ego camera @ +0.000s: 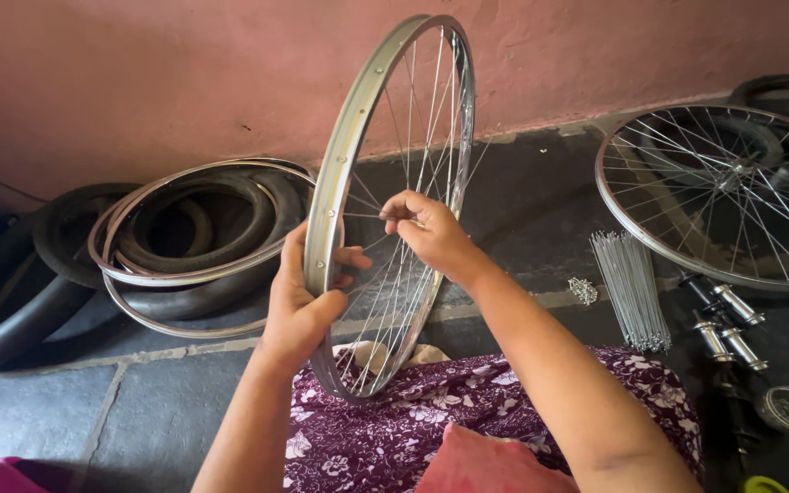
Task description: The person laces a bicycle wheel by inserting spokes through the rim and hub, then secures them with nipples. They rotate the wheel to access different sections and continue the process until the wheel is fully laced.
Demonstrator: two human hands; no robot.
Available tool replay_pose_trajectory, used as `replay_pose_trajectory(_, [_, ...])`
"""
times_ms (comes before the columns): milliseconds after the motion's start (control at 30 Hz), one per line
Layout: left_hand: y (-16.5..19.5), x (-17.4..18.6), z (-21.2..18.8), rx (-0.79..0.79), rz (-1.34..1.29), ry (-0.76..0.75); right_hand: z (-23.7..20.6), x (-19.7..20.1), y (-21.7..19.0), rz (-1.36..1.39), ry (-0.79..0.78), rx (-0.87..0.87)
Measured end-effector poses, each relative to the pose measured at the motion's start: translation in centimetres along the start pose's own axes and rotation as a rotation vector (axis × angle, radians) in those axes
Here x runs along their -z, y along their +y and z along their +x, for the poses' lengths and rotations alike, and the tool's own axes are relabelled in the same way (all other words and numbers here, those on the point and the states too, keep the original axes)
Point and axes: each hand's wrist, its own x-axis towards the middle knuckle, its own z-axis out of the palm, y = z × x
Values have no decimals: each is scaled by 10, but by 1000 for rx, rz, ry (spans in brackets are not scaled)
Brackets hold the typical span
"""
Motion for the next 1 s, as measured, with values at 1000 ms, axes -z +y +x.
replay_pose_trajectory(1000, [4,-32,-5,37,-46,-67,-75,-6,10,-113,136,145])
